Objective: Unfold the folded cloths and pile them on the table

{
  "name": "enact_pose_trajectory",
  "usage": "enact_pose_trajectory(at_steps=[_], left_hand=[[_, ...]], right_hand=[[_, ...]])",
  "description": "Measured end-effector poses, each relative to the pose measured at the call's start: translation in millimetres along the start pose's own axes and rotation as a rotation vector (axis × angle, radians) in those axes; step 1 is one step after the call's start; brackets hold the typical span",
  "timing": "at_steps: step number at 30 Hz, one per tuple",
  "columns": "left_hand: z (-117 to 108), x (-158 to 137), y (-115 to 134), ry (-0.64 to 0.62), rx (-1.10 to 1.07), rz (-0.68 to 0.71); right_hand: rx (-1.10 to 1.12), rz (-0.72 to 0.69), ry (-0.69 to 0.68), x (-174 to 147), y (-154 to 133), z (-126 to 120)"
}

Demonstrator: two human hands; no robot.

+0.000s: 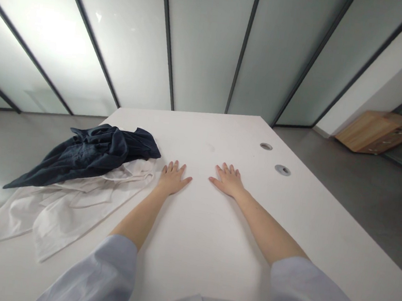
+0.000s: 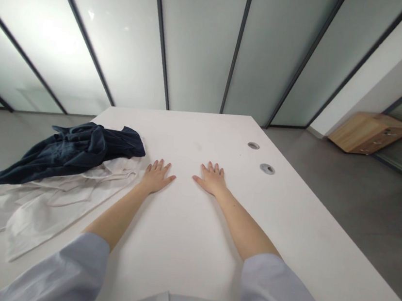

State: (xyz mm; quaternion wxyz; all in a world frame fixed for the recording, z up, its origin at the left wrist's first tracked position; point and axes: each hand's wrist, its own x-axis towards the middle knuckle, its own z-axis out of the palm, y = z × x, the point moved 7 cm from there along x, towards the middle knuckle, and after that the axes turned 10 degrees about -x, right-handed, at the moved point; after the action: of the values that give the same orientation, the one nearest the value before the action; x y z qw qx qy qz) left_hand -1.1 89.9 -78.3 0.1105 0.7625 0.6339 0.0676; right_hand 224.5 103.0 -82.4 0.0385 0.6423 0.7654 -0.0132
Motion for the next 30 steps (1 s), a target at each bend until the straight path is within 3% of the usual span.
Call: enact_pose_trajectory(at_steps=[30], left_hand=[[-2.1, -0.9, 0.6, -0.018, 0.054, -0.026]], right_hand=[[-0.061, 0.005, -0.040, -1.5, 0.4, -4.1]])
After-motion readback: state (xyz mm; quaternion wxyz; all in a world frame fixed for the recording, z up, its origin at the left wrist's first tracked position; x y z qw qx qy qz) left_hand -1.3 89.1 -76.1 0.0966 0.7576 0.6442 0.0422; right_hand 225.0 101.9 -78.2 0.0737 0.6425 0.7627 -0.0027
